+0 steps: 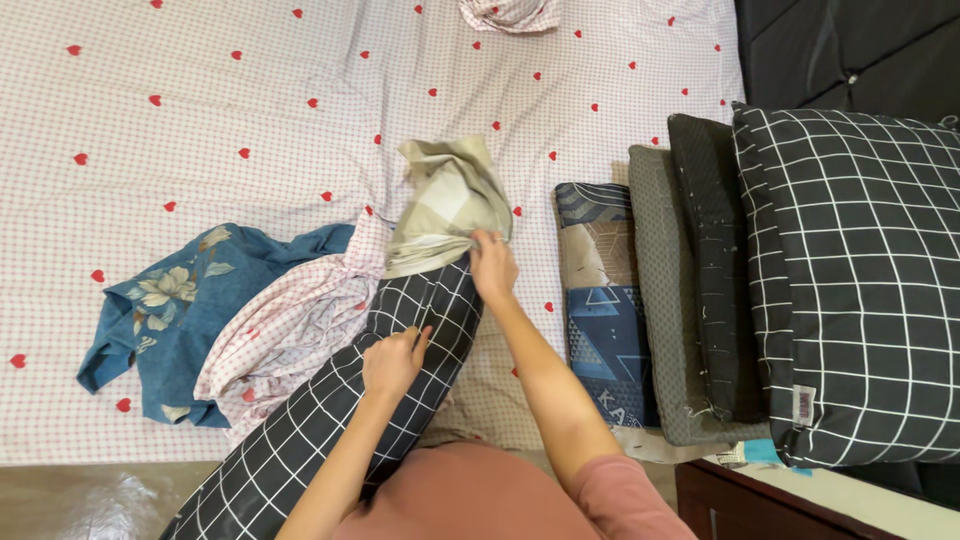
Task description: The person removes a pillowcase from a pillow, places the pillow aside, and then puts a new pillowcase onto a cylindrical pillow. They adjust the new case and place the finished pillow on the bed.
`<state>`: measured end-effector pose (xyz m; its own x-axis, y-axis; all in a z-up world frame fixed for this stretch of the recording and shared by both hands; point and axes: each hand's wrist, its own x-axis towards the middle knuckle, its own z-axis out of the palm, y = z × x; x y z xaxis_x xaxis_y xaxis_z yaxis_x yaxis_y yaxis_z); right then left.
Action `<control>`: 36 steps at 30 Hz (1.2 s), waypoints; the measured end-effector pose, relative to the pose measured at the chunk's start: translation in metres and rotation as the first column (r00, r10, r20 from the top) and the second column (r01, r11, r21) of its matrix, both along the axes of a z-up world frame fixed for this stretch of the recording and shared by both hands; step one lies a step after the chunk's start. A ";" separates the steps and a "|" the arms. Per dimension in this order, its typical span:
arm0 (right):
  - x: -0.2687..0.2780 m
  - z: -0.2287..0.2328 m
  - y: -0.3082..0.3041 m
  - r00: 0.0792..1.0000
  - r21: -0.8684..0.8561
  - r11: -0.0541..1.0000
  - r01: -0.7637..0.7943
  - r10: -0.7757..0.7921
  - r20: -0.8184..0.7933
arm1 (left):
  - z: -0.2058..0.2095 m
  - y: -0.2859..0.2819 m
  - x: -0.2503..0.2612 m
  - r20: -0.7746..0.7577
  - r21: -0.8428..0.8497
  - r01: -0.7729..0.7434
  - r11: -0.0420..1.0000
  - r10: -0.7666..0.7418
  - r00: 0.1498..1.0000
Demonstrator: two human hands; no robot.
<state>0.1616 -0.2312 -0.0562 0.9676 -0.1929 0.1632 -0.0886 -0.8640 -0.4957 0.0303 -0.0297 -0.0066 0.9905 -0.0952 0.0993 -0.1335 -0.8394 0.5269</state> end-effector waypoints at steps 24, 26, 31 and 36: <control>-0.058 -0.047 -0.056 0.953 0.006 1.000 0.011 -0.009 -0.303 | -0.165 0.023 0.093 -0.099 -0.292 -0.081 0.953 0.054 0.994; -0.058 -0.045 -0.055 0.948 -0.046 0.999 -0.001 -0.014 -0.318 | -0.177 0.007 0.079 -0.230 -0.168 -0.087 0.982 0.046 0.972; -0.057 -0.022 -0.027 0.986 -0.078 0.985 -0.155 0.159 0.051 | -0.178 -0.025 0.048 -0.215 -0.200 -0.124 0.972 0.079 0.973; -0.060 0.007 0.010 0.987 -0.194 0.969 -0.151 0.159 0.028 | -0.144 -0.026 0.035 -0.169 -0.257 -0.103 0.961 0.060 0.984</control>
<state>0.1019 -0.2214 -0.0489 0.9743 -0.0023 0.2251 0.0718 -0.9445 -0.3206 0.0656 -0.0554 -0.1509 0.9988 -0.0050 -0.0487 0.0328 -0.6721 0.7398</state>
